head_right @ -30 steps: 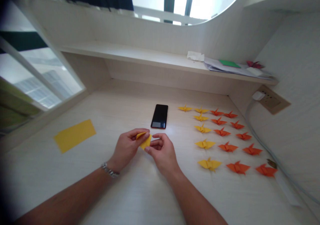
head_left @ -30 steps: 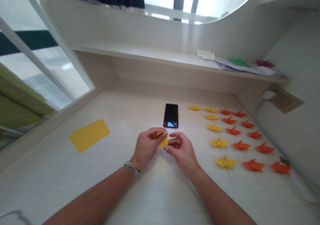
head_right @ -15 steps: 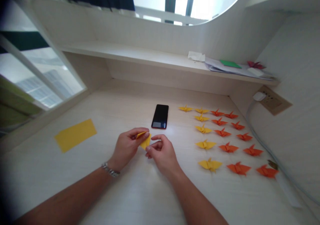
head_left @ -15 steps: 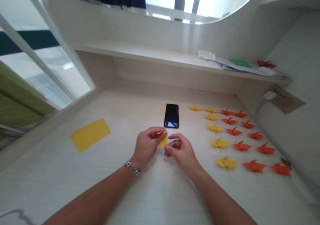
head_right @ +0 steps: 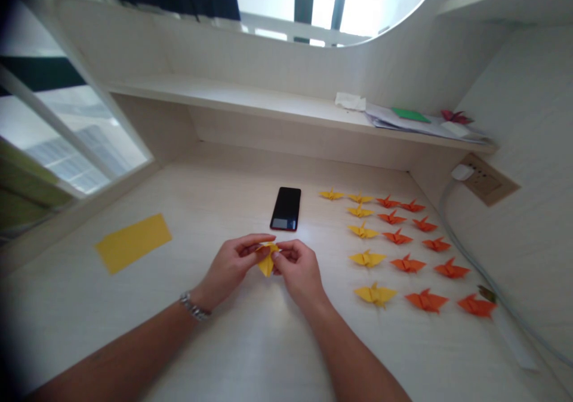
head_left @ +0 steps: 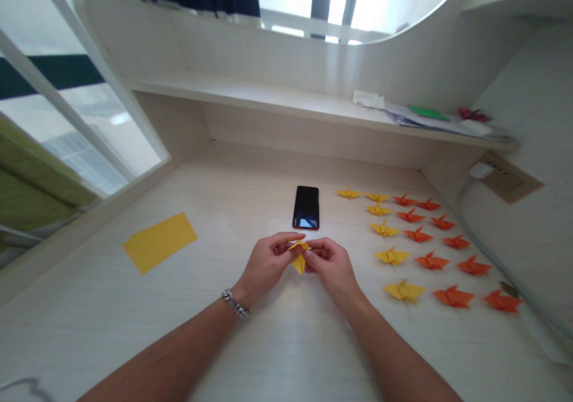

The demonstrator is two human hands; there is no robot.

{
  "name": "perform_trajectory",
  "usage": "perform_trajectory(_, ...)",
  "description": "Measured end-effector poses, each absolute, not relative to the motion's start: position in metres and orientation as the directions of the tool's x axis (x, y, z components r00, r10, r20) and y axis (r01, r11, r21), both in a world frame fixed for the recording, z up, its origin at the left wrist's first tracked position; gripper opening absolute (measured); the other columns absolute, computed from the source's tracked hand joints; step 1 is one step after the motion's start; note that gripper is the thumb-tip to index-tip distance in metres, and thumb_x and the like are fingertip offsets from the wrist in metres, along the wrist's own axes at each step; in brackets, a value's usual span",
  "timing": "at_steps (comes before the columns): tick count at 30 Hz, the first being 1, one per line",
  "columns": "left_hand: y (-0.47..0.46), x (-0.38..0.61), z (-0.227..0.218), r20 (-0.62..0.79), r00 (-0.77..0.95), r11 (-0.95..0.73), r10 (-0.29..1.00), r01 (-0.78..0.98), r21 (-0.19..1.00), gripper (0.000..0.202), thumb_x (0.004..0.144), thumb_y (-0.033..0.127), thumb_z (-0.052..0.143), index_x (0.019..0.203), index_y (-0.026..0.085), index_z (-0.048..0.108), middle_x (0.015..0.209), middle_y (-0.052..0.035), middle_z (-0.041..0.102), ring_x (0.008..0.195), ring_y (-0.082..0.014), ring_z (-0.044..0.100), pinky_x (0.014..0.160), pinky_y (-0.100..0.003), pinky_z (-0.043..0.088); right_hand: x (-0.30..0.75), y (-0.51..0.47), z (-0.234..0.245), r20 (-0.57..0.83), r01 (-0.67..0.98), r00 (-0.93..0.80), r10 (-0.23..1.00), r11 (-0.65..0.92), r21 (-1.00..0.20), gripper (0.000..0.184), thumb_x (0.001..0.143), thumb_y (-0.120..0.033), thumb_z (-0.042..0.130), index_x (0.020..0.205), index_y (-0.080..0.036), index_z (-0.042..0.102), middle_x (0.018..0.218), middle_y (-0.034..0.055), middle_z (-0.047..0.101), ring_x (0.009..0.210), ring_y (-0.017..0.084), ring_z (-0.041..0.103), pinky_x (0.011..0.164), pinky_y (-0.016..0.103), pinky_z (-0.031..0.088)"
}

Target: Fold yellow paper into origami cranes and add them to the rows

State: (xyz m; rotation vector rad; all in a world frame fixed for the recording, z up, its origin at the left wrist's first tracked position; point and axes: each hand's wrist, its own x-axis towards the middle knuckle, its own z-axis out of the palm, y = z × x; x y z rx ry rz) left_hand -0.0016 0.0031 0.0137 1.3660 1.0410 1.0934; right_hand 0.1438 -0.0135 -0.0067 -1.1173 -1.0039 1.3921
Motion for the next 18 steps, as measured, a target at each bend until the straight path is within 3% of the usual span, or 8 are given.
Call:
perform_trajectory(11,0.003,-0.001,0.014,-0.004,0.233,0.01,0.973,-0.026,1.0,0.028,0.067,0.023,0.071,0.094,0.013,0.069,0.09,-0.0107,0.072,0.079,-0.0214,0.068,0.072,-0.032,0.056,0.148,-0.013,-0.007,-0.068,-0.137,0.041,0.997,-0.062,-0.989,0.022,0.066,-0.031,0.071,0.08,-0.014,0.067,0.061,0.0022,0.065,0.052,0.013,0.06,0.051,0.026,0.051)
perform_trajectory(15,0.001,-0.002,0.017,0.008,0.266,-0.004,0.964,-0.015,1.0,0.03,0.067,0.021,0.07,0.097,0.014,0.069,0.097,-0.011,0.071,0.087,-0.0226,0.067,0.078,-0.034,0.055,0.148,-0.013,-0.003,-0.059,-0.124,0.034,0.998,-0.054,-0.991,0.025,0.063,-0.028,0.072,0.084,-0.016,0.07,0.067,0.0025,0.067,0.056,0.015,0.061,0.053,0.027,0.052)
perform_trajectory(18,-0.001,-0.004,0.019,0.034,0.325,0.01,0.945,-0.133,0.991,0.037,0.069,0.021,0.069,0.106,0.014,0.066,0.108,-0.0129,0.067,0.097,-0.0244,0.064,0.085,-0.037,0.052,0.149,-0.013,0.003,-0.123,-0.227,0.064,0.99,-0.106,-0.968,0.022,0.062,-0.027,0.072,0.08,-0.016,0.07,0.071,0.0034,0.069,0.062,0.016,0.063,0.06,0.031,0.054)
